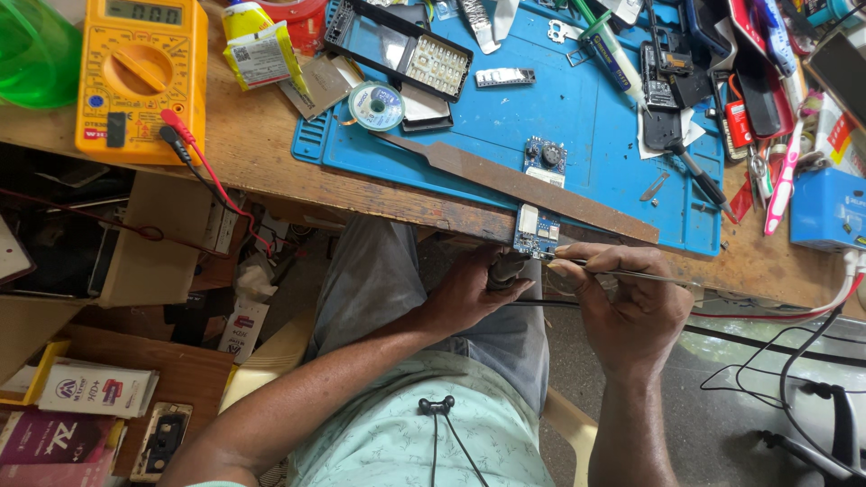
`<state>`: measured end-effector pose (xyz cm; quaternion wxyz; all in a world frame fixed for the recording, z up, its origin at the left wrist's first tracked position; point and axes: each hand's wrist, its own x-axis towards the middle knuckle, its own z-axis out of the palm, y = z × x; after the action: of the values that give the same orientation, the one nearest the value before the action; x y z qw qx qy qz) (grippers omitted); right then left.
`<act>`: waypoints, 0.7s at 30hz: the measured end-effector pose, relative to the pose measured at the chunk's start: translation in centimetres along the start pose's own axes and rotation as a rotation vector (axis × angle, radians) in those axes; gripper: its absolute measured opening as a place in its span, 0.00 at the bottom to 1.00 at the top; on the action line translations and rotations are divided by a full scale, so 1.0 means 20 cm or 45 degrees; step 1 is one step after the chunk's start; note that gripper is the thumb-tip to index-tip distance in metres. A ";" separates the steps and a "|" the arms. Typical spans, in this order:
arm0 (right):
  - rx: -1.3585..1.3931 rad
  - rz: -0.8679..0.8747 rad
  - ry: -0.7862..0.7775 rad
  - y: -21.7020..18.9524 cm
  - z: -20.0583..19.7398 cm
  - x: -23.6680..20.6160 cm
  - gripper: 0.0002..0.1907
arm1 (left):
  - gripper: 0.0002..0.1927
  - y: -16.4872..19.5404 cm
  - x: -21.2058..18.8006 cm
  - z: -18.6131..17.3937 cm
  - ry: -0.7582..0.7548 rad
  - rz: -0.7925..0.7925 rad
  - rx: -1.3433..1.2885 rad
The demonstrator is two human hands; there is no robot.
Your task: The person uses a soldering iron and tweezers to work on a small circuit board clamped to a workbench. They then connect a multimeter to the board and later plug a charging cable into a mobile phone, testing the device.
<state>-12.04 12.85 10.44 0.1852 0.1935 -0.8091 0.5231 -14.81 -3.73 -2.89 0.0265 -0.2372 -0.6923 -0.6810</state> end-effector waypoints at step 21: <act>-0.021 -0.022 -0.025 0.01 0.00 0.01 0.15 | 0.22 -0.02 -0.05 0.00 0.057 0.049 0.038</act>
<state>-12.30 12.92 10.39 0.1835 0.2040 -0.8135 0.5128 -14.08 -3.91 -3.62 0.0588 -0.2348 -0.6968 -0.6752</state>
